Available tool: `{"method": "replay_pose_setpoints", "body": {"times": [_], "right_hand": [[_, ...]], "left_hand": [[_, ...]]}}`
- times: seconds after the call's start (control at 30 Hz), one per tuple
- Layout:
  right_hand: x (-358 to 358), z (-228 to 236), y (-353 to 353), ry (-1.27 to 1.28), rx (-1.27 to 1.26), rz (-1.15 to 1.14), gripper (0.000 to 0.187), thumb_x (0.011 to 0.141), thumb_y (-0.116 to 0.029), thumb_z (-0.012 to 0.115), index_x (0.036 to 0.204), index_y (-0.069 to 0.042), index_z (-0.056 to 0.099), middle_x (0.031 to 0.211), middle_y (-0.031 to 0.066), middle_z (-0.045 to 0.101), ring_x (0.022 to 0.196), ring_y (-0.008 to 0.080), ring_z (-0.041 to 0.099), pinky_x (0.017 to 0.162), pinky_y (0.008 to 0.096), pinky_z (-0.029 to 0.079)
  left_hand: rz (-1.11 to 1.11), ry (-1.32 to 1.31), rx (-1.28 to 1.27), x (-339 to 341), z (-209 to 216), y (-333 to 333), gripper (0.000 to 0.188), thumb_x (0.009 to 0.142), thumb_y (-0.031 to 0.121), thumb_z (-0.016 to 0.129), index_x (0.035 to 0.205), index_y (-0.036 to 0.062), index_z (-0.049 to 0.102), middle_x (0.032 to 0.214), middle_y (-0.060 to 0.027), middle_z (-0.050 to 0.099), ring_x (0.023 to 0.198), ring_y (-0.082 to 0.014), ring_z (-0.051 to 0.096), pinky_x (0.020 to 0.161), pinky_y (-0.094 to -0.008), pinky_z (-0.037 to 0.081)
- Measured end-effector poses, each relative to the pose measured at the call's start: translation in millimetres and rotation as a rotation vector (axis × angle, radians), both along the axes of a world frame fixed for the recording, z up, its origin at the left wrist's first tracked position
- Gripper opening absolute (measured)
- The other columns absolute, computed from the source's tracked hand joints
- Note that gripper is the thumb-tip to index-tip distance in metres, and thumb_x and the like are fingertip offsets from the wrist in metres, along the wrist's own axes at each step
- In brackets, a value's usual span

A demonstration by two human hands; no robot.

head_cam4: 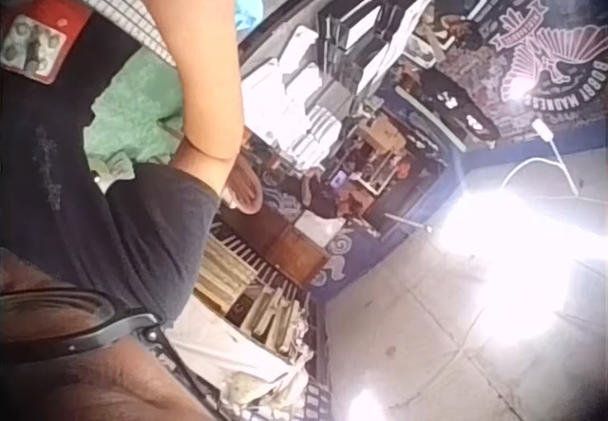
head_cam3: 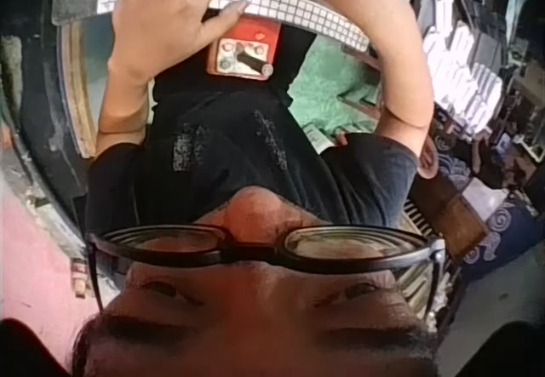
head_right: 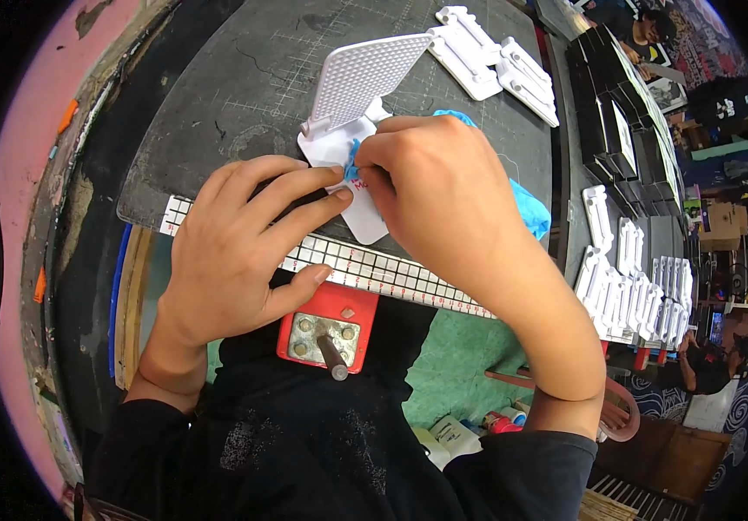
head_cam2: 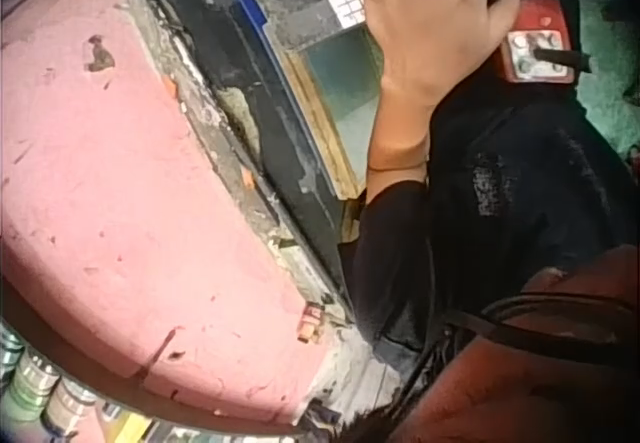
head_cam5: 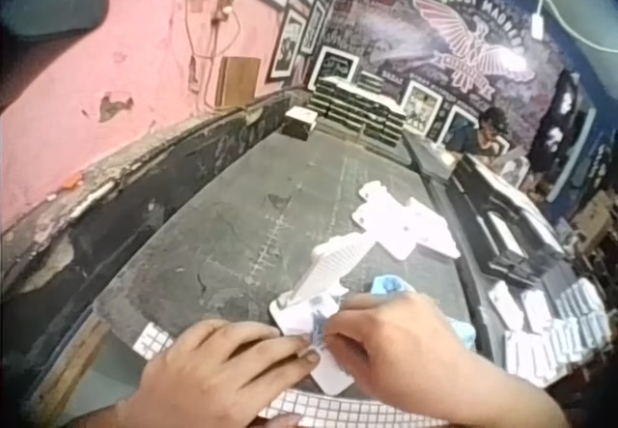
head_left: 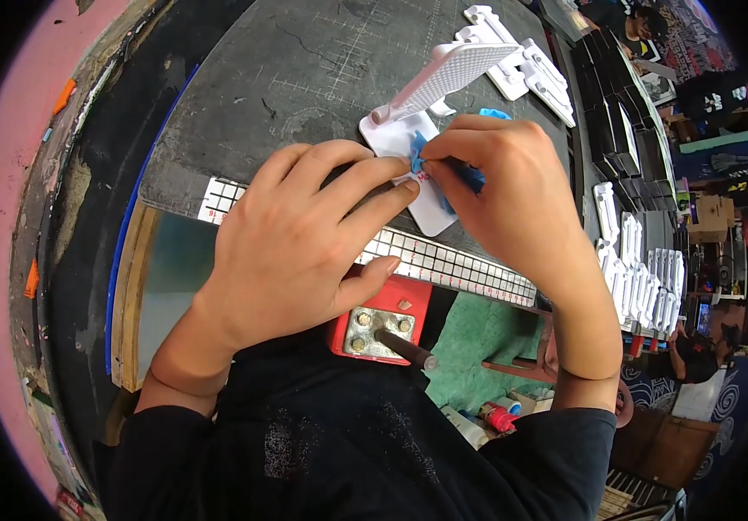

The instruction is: The recorder is assembling and cleaning white plastic promotional stands by applying stickers and wiping them with a blue cloth.

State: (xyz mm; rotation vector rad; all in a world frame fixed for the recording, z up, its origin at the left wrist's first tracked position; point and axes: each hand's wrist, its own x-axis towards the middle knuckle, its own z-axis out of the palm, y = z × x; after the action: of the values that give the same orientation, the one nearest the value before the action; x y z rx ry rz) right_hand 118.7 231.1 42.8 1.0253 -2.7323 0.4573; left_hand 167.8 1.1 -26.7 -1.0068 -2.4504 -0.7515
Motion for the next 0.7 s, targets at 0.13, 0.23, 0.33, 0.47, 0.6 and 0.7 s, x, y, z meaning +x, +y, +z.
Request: {"method": "replay_pose_setpoints", "body": {"times": [0.13, 0.23, 0.33, 0.47, 0.6, 0.7], "right_hand": [[-6, 6, 3, -0.113, -0.06, -0.034, 0.004, 0.085, -0.002, 0.077, 0.087, 0.0, 0.079, 0.083, 0.0167, 0.074, 0.079, 0.0398, 0.074, 0.073, 0.0467, 0.058], [-5, 9, 5, -0.189, -0.057, -0.026, 0.004, 0.084, -0.001, 0.076, 0.087, 0.0, 0.079, 0.085, 0.0166, 0.075, 0.08, 0.0393, 0.075, 0.074, 0.0466, 0.059], [-1, 4, 2, -0.051, 0.027, 0.012, 0.005, 0.083, -0.001, 0.077, 0.088, 0.0, 0.08, 0.086, 0.0165, 0.076, 0.081, 0.0393, 0.075, 0.075, 0.0476, 0.059], [0, -1, 4, -0.051, -0.037, -0.028, 0.005, 0.084, -0.001, 0.076, 0.088, 0.0, 0.079, 0.085, 0.0164, 0.075, 0.08, 0.0396, 0.074, 0.074, 0.0474, 0.059], [2, -1, 7, -0.108, -0.092, -0.003, 0.005, 0.085, -0.003, 0.077, 0.088, 0.001, 0.079, 0.085, 0.0167, 0.074, 0.079, 0.0394, 0.074, 0.072, 0.0467, 0.059], [2, -3, 4, -0.039, -0.066, -0.039, 0.005, 0.085, -0.002, 0.078, 0.089, 0.002, 0.079, 0.086, 0.017, 0.075, 0.078, 0.0382, 0.074, 0.072, 0.0466, 0.059]], "left_hand": [[0.002, 0.041, 0.008, 0, 1, -1, 0.055, 0.083, 0.031, 0.082, 0.134, 0.011, 0.076, 0.142, -0.0066, 0.068, 0.13, -0.0307, 0.062, 0.11, -0.048, 0.05], [0.008, 0.063, 0.008, 2, 2, -2, 0.052, 0.087, 0.034, 0.082, 0.132, 0.0093, 0.076, 0.138, -0.0088, 0.068, 0.13, -0.0301, 0.061, 0.11, -0.0461, 0.05], [0.004, 0.022, 0.021, 3, 1, -2, 0.051, 0.085, 0.032, 0.083, 0.13, 0.0103, 0.076, 0.141, -0.0085, 0.068, 0.131, -0.0314, 0.061, 0.111, -0.0478, 0.05], [-0.008, 0.026, 0.036, 2, 0, -2, 0.05, 0.081, 0.029, 0.085, 0.127, 0.0113, 0.076, 0.145, -0.0077, 0.068, 0.133, -0.0333, 0.06, 0.112, -0.0504, 0.049], [-0.002, 0.05, 0.057, 2, 0, -2, 0.044, 0.086, 0.034, 0.083, 0.123, 0.0101, 0.076, 0.136, -0.0092, 0.069, 0.131, -0.0308, 0.061, 0.113, -0.0484, 0.05], [-0.013, 0.011, 0.048, 1, 1, -2, 0.048, 0.081, 0.028, 0.085, 0.125, 0.0114, 0.076, 0.143, -0.0077, 0.068, 0.133, -0.0338, 0.06, 0.114, -0.051, 0.049]]}}
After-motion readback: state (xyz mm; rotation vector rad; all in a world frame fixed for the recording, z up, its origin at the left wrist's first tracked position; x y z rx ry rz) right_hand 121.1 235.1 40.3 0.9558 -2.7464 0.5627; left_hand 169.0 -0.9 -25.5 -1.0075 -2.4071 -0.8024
